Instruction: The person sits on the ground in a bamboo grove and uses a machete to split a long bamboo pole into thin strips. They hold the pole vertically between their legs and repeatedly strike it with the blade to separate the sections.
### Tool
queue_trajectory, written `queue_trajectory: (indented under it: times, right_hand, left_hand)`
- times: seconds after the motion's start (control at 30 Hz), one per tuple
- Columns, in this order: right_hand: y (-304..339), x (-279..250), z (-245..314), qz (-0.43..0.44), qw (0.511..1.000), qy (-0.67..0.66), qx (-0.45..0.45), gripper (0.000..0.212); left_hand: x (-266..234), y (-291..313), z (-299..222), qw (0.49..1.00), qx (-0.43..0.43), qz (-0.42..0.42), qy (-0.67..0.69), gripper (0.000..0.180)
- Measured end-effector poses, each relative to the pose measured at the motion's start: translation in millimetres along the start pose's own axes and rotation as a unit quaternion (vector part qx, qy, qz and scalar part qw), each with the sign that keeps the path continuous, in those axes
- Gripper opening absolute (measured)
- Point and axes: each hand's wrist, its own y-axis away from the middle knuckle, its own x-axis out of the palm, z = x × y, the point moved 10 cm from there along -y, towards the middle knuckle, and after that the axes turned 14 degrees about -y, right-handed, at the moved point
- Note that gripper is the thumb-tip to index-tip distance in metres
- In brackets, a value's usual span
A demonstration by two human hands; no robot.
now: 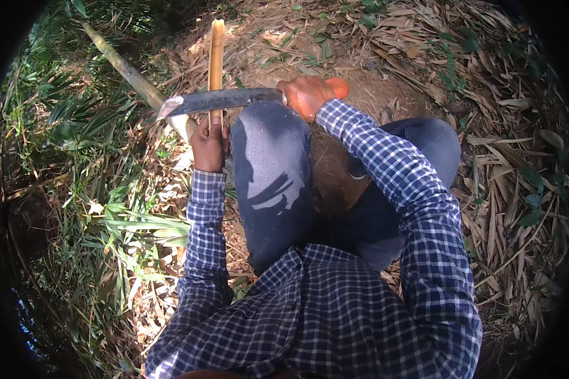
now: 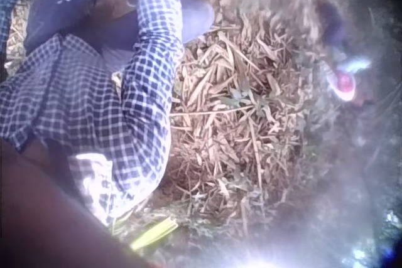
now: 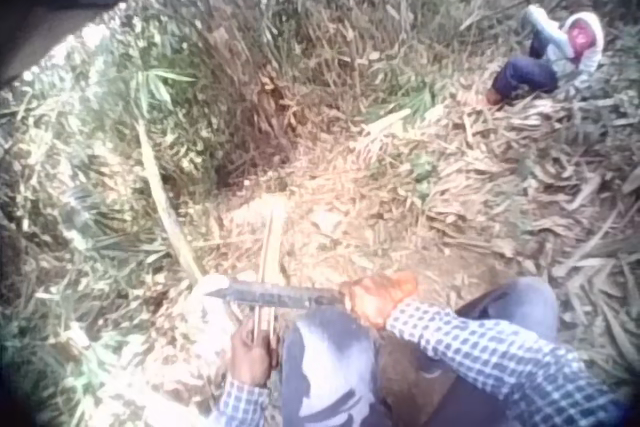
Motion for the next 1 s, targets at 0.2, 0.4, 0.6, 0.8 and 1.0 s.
queue_trajectory:
  times: [0.2, 0.4, 0.6, 0.8, 1.0]
  right_hand:
    - [1.8, 4.9, -14.7, -0.038, 0.999, -0.01, -0.014, 0.045]
    - [3.7, 1.7, -15.6, -0.042, 0.999, -0.013, 0.023, 0.048]
    - [2.9, -13.7, -10.2, -0.063, 0.998, -0.006, 0.014, 0.042]
    - [-2.4, -90.8, 35.0, -0.147, 0.989, 0.019, -0.019, 0.022]
    - [19.5, -149.7, 45.4, -0.245, 0.967, 0.061, -0.024, 0.022]
  left_hand:
    - [-4.7, 81.2, 19.7, 0.999, -0.049, 0.011, 0.006, 0.024]
    - [-26.8, 163.8, 52.5, 0.993, -0.11, 0.025, 0.032, 0.026]
    - [-30.5, 137.8, 52.0, 0.996, -0.081, -0.005, -0.022, 0.027]
    - [-2.5, 17.9, -78.6, 0.997, 0.077, -0.001, -0.026, 0.023]
    - [33.0, 33.3, -113.8, 0.992, 0.119, 0.037, 0.032, 0.019]
